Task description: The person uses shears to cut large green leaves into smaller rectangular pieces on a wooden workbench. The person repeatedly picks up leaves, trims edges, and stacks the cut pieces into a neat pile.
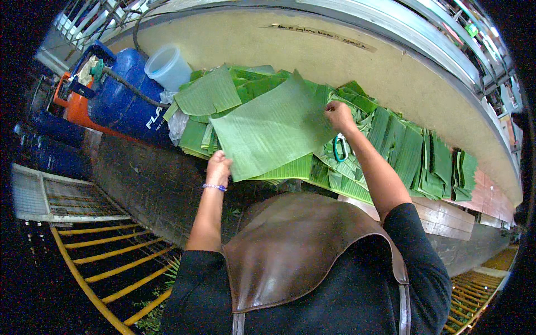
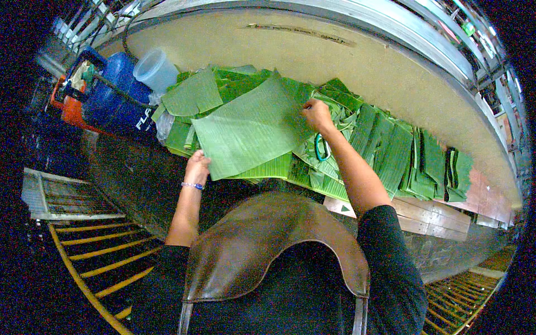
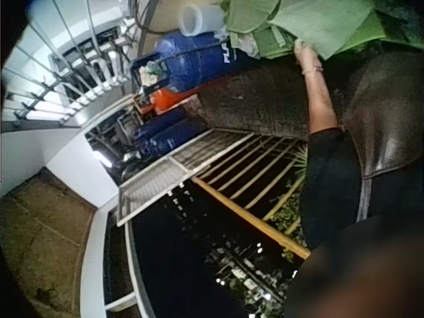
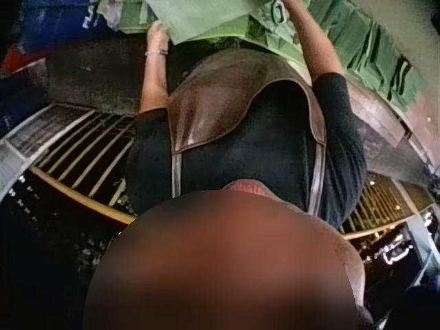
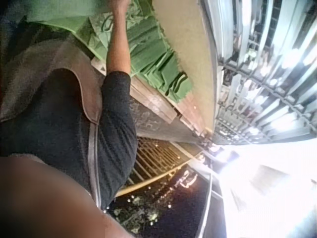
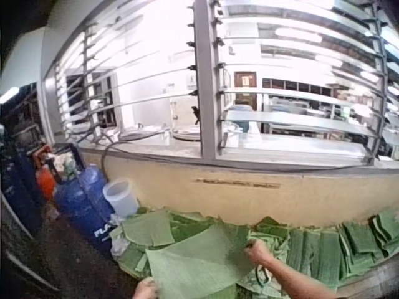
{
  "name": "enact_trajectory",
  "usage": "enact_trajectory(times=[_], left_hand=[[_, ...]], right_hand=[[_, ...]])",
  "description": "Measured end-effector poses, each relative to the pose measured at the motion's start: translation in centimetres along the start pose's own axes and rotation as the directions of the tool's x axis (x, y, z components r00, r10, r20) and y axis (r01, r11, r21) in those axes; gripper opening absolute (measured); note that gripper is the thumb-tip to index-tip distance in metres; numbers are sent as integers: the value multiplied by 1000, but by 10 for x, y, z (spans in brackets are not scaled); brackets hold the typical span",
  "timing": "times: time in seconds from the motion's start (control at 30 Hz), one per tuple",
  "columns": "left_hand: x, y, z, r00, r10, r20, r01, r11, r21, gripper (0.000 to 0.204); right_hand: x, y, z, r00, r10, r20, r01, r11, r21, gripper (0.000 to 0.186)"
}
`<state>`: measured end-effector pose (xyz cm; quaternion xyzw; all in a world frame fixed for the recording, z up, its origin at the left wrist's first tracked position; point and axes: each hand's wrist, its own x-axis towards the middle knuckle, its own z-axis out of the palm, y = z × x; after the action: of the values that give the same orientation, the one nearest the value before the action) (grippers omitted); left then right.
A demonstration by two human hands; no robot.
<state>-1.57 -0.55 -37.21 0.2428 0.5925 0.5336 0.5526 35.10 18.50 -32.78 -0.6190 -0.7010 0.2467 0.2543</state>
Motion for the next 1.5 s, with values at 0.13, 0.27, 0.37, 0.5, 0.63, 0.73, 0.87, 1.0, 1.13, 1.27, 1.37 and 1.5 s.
enact_trajectory(times=[0.13, 0.27, 0.37, 0.5, 0.63, 0.73, 0.87, 1.0, 1.13, 1.27, 1.37, 1.5], left_hand=[[-6, -12, 45, 947, -134, 291, 229, 918, -324, 23], [-8, -19, 73, 931, -225, 288, 314, 896, -315, 25], [-6, -23, 76, 909, -252, 332, 361, 874, -326, 28], [-4, -26, 71, 881, -277, 382, 398, 872, -286, 29], [-2, -25, 72, 861, -304, 407, 439, 848, -295, 28], [-3, -23, 71, 852, -304, 426, 448, 845, -292, 29], [-6, -20, 70, 858, -321, 400, 439, 864, -248, 23], [-6, -16, 68, 856, -341, 387, 452, 859, -242, 18], [2, -20, 65, 843, -400, 360, 505, 819, -272, 10], [11, -34, 73, 887, -383, 260, 426, 894, -137, 5], [15, -35, 77, 896, -365, 254, 403, 907, -118, 2], [17, -23, 76, 901, -377, 214, 398, 915, -66, 10]], right_hand=[[-10, -50, -34, 992, -116, 49, 115, 993, 25, 22], [-50, -100, 4, 946, -301, 121, 304, 953, 1, 19], [-84, -119, 46, 917, -292, 272, 303, 953, 5, 15], [-103, -120, 77, 883, -268, 386, 311, 949, -53, 16], [-109, -116, 87, 865, -322, 385, 365, 930, -42, 15], [-112, -117, 91, 852, -336, 402, 372, 928, -12, 14], [-119, -121, 94, 842, -390, 373, 414, 910, 17, 13], [-119, -123, 94, 783, -433, 447, 484, 875, 2, 16], [-120, -124, 95, 786, -415, 458, 465, 885, 5, 19], [-120, -118, 93, 785, -418, 458, 423, 901, 98, 21], [-109, -105, 85, 840, -458, 291, 478, 878, 1, 21], [-78, -70, 61, 967, -255, 1, 249, 944, -215, 46]])
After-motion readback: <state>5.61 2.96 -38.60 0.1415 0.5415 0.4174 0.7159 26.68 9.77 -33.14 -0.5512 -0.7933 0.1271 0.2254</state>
